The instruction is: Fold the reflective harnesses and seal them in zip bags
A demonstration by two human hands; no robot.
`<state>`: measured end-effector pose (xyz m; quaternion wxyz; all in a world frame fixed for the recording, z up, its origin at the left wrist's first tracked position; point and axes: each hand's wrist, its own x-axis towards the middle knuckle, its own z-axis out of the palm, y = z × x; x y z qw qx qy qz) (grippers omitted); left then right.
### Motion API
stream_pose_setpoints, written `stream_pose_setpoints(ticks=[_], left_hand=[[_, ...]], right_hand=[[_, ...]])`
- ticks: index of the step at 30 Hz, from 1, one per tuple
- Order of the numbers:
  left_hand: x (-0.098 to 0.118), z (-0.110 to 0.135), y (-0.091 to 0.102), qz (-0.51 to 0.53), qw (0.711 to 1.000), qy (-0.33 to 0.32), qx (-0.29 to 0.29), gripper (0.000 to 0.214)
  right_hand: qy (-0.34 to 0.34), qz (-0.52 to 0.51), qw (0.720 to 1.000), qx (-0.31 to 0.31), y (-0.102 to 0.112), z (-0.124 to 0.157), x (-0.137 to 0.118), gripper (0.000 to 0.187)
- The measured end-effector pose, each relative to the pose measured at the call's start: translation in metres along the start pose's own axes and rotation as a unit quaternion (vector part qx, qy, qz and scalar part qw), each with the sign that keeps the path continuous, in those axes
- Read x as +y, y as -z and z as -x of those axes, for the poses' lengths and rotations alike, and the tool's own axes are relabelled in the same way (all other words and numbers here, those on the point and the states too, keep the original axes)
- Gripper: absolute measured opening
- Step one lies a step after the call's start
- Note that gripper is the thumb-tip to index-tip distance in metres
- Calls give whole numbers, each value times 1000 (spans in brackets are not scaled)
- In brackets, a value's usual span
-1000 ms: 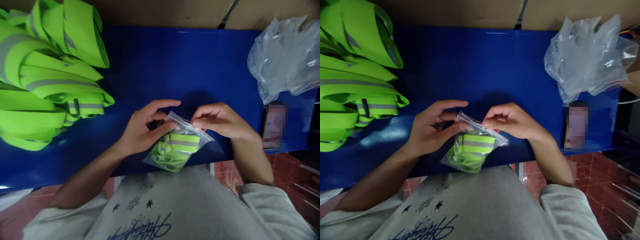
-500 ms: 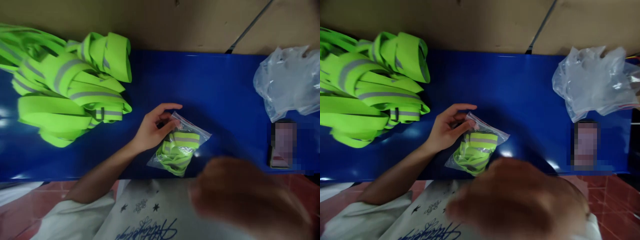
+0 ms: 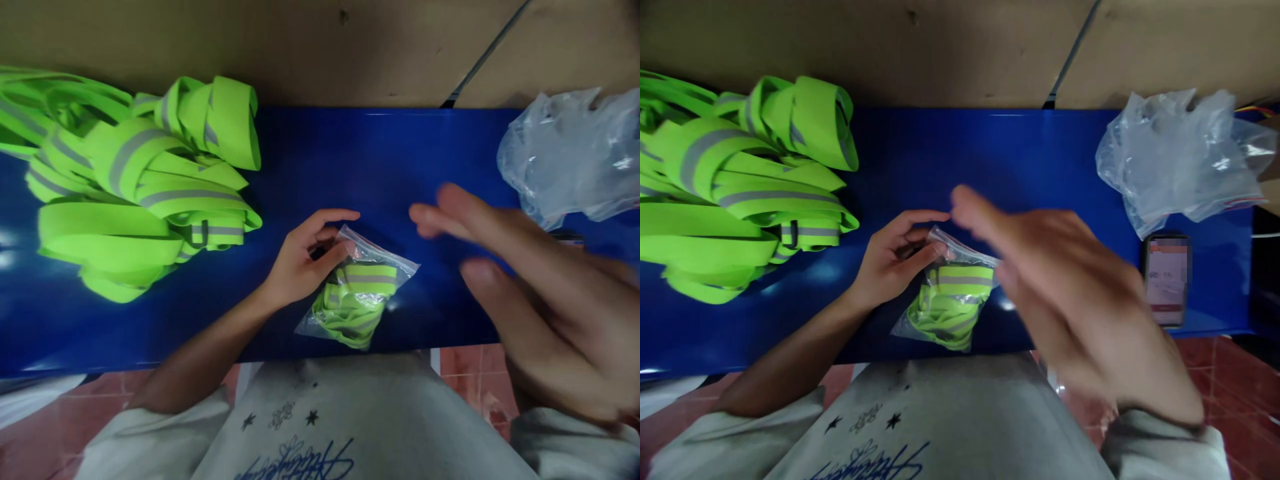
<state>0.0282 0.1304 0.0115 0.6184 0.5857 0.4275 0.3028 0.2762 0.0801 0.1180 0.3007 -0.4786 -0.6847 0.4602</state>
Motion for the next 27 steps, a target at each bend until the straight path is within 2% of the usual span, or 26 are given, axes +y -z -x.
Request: stream_pose_setpoints(ticks=[1,3,4,7,13,18,21,27], left_hand=[[0,0,0,-3,1000,0,2,40],[-2,1,0,1,1000,1,4,40],[-2,1,-1,5,1000,1,2,40],[-3,1,-1,19,1000,2,0,42],[-1,0,2,22,1000,17,14,42],[0,0,4,37,999,15,15,41],[1,1,4,39,999,6,12,41],[1,2,3,18,1000,1,15,42]], right_hand=[[-17,43,999,15,1,-9,15,42],[-34,101,994,7,1,-23,49,26],[-50,78,995,-28,0,-28,65,25],[-87,31,995,-40,-4,-32,94,27],[-106,-42,990,-80,-5,-28,92,25],[-197,-188,960,-70,-6,-31,93,32],[-235,-213,947,-55,-6,-32,95,36],[-148,-119,982,0,-8,-30,91,30]])
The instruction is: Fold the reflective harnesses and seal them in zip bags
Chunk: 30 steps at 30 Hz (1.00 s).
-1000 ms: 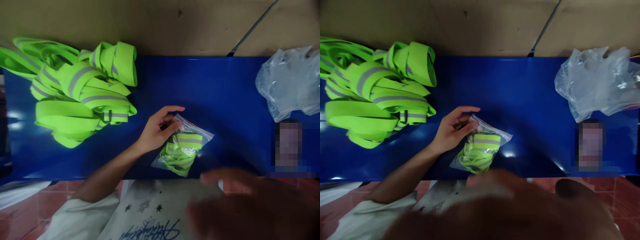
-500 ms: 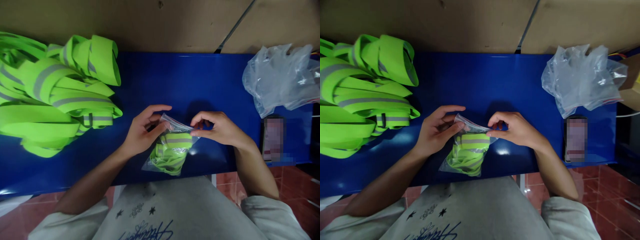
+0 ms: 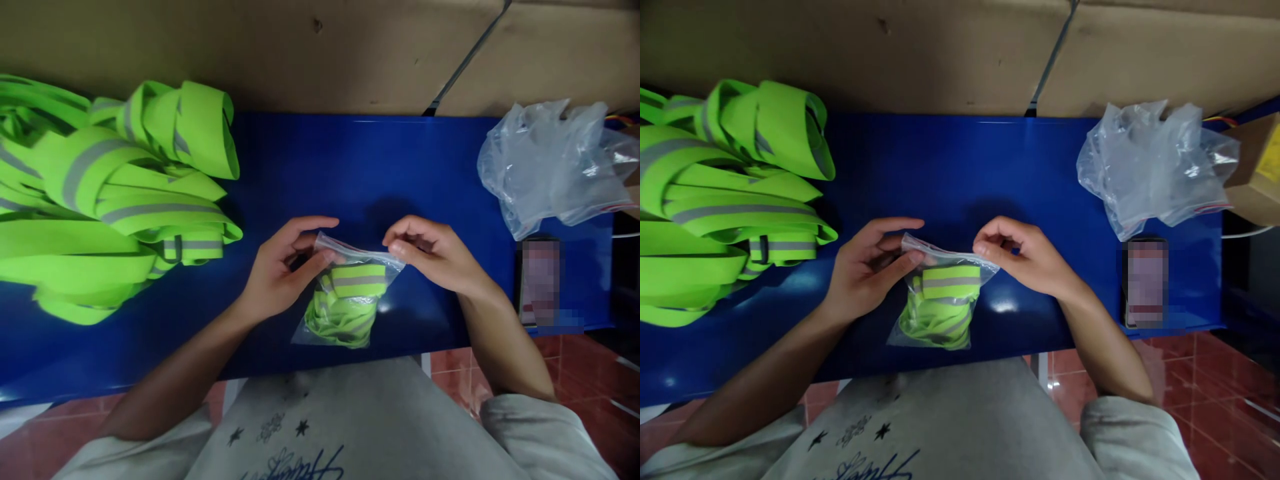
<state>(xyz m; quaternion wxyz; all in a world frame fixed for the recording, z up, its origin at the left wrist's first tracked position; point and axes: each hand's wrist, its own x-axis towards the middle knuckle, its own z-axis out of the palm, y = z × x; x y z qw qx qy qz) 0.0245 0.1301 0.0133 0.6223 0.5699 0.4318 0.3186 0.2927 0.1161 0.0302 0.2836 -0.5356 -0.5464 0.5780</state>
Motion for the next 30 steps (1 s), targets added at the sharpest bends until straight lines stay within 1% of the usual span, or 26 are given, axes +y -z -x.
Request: stream_pose_setpoints(ticks=[2,5,7,10,12,14,16,19,20,22,25,27,30], left_hand=[[-1,0,-1,-9,1000,-7,-13,41],[-3,2,-3,4,999,-12,-44,43],[-4,2,-6,13,998,-13,-61,48],[-5,4,-12,-6,998,-22,-66,58],[-6,5,-15,-24,997,-29,-61,60],[-6,6,-17,-38,997,-34,-62,59],[-6,7,-17,-45,996,-35,-72,56],[-6,8,-17,-33,994,-27,-98,55],[-6,8,-16,-25,994,-25,-103,57],[-7,8,-16,-9,994,-19,-106,62],[-7,7,-16,6,996,-8,-94,65],[-6,6,-15,9,996,-2,-91,65],[-6,6,-14,9,995,0,-97,66]], right_hand=[[-12,-8,1000,-17,-2,0,-1,31],[-71,-68,992,-82,-4,1,-1,34],[-93,-93,983,-124,-4,1,0,35],[-70,-85,980,-164,-4,3,0,34],[-43,-66,984,-159,-6,3,-1,32],[-35,-58,986,-151,-7,1,1,30],[-50,-76,980,-175,-7,-1,3,30],[-95,-132,956,-244,-5,-3,7,33],[-103,-143,950,-257,-5,-3,7,35],[-95,-131,953,-256,-4,-1,7,37],[-53,-57,975,-210,-2,3,4,31],[-42,-15,980,-193,2,5,2,27],[-62,-20,972,-226,9,5,1,27]])
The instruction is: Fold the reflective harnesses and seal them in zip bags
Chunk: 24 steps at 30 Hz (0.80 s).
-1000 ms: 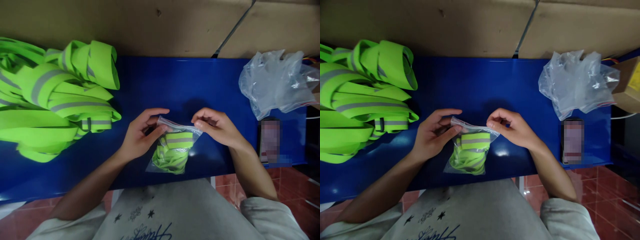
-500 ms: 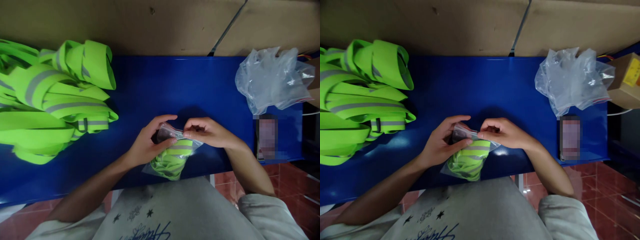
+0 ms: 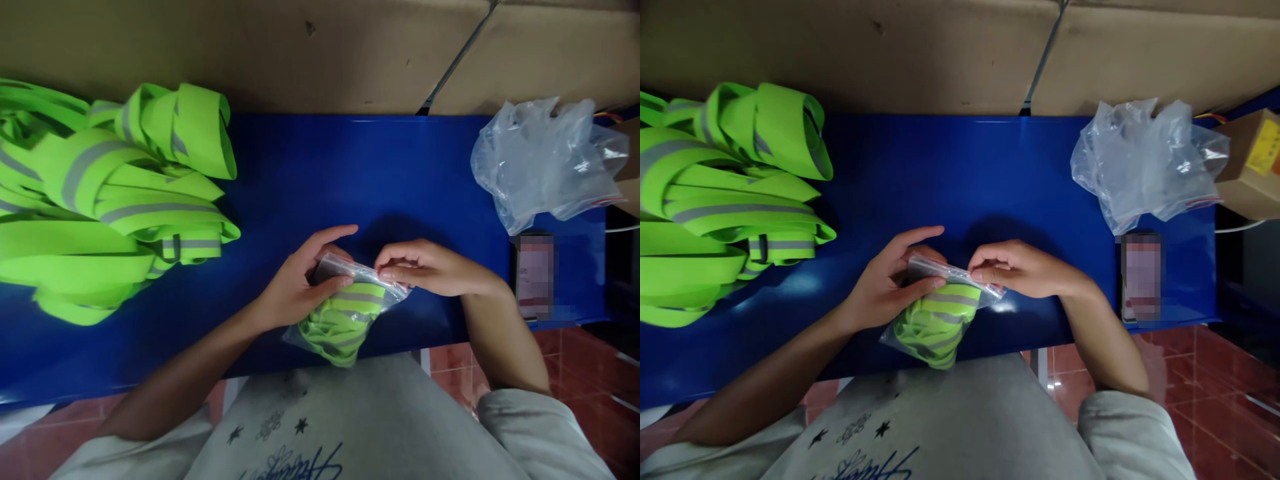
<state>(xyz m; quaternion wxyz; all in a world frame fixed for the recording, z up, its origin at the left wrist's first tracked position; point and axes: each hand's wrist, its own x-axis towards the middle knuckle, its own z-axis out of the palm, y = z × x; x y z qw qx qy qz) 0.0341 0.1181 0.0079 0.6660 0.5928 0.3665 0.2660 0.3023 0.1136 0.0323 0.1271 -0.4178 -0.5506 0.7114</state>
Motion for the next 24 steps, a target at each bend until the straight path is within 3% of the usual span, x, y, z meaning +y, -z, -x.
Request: stream_pose_setpoints(ticks=[3,6,12,17,24], left_hand=[[1,-1,2,-1,1000,4,2,66],[1,-2,4,11,1000,6,14,61],[0,-4,10,-12,995,64,79,19],[-1,-6,15,-24,993,66,96,19],[-3,-11,18,-60,992,62,97,30]], right_hand=[[4,-18,1000,-15,4,2,1,29],[23,20,999,25,4,2,2,28],[87,105,986,96,-2,0,1,23],[123,159,973,113,-3,-3,2,19],[146,141,972,115,0,-7,11,21]])
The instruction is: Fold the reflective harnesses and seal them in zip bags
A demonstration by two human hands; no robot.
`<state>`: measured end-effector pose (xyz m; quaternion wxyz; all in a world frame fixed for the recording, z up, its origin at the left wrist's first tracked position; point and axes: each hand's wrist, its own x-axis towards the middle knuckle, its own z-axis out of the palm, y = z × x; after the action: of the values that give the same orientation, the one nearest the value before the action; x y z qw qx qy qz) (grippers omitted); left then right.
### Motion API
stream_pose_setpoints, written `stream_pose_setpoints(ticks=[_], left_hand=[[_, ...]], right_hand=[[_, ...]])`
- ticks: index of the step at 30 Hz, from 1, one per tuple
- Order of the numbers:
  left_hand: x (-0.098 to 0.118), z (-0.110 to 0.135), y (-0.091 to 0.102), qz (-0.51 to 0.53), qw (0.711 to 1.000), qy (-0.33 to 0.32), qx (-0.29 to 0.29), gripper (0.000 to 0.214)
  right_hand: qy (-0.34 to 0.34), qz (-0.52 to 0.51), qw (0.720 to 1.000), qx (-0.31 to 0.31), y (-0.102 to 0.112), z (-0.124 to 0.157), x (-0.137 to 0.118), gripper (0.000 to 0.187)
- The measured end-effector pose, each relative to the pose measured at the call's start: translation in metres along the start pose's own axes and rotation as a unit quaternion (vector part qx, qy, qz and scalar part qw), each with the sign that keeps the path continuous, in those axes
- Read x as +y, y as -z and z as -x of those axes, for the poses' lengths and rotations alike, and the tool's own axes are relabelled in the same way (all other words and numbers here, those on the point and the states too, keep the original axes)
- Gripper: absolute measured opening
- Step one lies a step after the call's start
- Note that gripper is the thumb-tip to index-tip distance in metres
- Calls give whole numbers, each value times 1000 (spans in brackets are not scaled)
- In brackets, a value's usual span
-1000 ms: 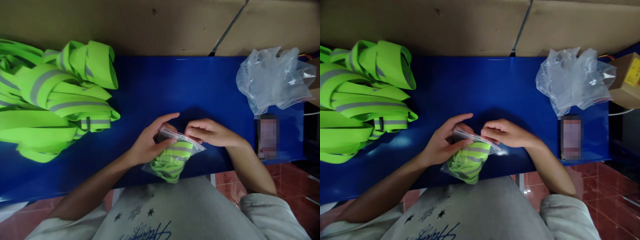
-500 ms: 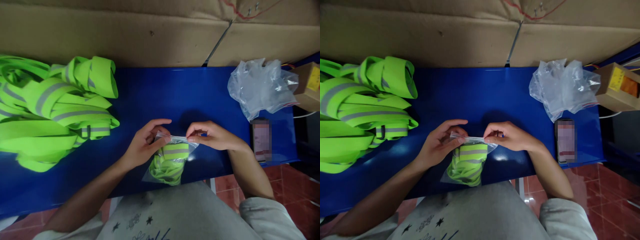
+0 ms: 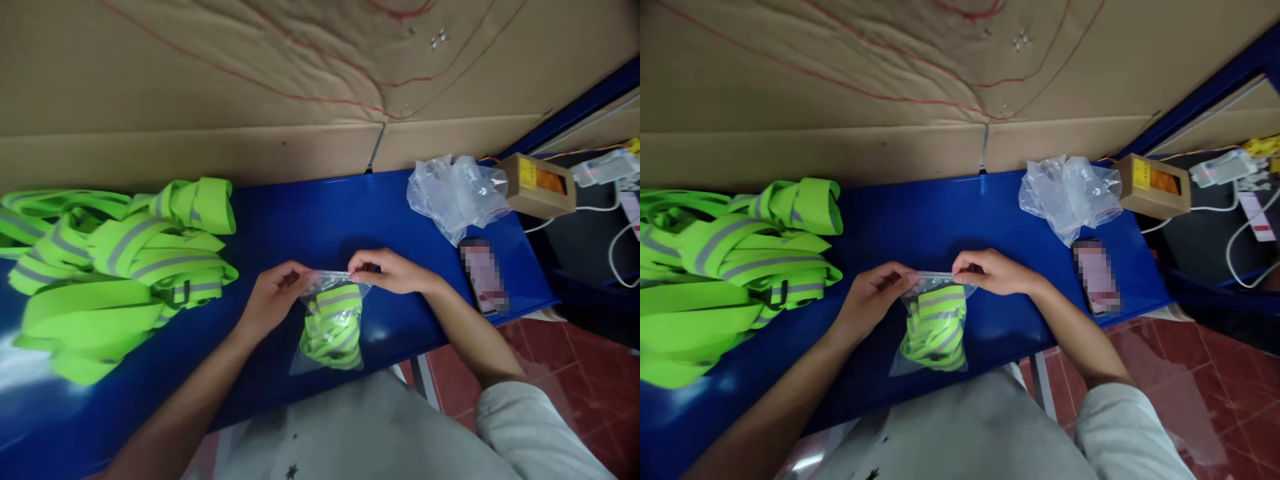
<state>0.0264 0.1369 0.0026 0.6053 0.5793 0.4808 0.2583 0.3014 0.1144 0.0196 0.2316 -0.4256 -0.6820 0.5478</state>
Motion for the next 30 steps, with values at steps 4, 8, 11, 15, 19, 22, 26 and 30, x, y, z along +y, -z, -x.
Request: stream_pose_setpoints(ticks=[4,8,11,15,19,22,26,30], left_hand=[[-1,2,-2,7,999,-27,39,30],[6,8,-4,22,995,-56,79,29],[13,8,-3,49,994,-73,70,31],[13,3,-3,78,993,-85,15,45],[3,-3,-9,76,993,-88,1,51],[-4,-6,-14,65,992,-109,16,45],[-6,-8,-15,45,991,-128,12,47],[-5,-12,-5,5,992,-127,-20,53]], right_hand=[[3,-57,998,15,-2,-3,6,28],[-12,-114,993,11,-1,-6,6,34],[-9,-129,991,43,-3,-6,5,36],[6,-160,980,118,-11,-5,6,38],[10,-200,968,150,-25,0,10,47],[8,-214,959,186,-32,3,16,50],[12,-209,946,246,-33,6,24,49],[24,-198,941,275,-28,6,29,47]])
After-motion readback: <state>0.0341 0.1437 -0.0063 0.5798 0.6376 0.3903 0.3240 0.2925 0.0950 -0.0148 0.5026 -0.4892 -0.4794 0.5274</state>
